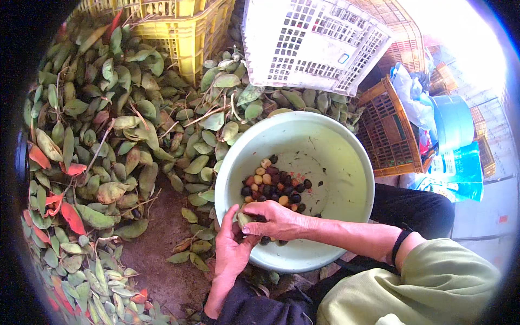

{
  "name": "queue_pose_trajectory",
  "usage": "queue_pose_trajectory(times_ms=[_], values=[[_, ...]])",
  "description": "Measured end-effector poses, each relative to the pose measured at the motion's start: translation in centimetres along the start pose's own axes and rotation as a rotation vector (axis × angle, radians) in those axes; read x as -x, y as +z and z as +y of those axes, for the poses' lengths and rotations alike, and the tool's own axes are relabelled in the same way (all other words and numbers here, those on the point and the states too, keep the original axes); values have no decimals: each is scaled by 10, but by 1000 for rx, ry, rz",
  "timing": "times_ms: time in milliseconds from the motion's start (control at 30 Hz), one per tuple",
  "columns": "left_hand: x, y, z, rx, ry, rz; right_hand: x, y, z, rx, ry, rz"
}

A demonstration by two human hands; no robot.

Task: Shelling or peeling large green pods to extract seeds and placing them in a bowl.

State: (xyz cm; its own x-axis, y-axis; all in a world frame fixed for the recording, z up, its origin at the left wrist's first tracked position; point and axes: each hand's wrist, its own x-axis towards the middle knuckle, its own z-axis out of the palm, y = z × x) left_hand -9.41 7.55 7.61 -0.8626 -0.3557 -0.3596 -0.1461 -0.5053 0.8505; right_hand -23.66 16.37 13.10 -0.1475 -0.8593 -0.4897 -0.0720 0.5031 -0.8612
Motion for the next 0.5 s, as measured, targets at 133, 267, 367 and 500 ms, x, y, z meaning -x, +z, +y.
queue_pose_trajectory(times_ms=[133,267,367,500], values=[[-1,-1,-5,-32,60,-6,-1,-2,-2,108,-63,20],[-4,0,-14,-38,122,36,-3,6,5,243,-204,124],[-6,-1,-15,-81,107,69,-5,10,12,292,-264,183],[-9,0,-22,-52,68,102,-6,14,12,302,-269,268]])
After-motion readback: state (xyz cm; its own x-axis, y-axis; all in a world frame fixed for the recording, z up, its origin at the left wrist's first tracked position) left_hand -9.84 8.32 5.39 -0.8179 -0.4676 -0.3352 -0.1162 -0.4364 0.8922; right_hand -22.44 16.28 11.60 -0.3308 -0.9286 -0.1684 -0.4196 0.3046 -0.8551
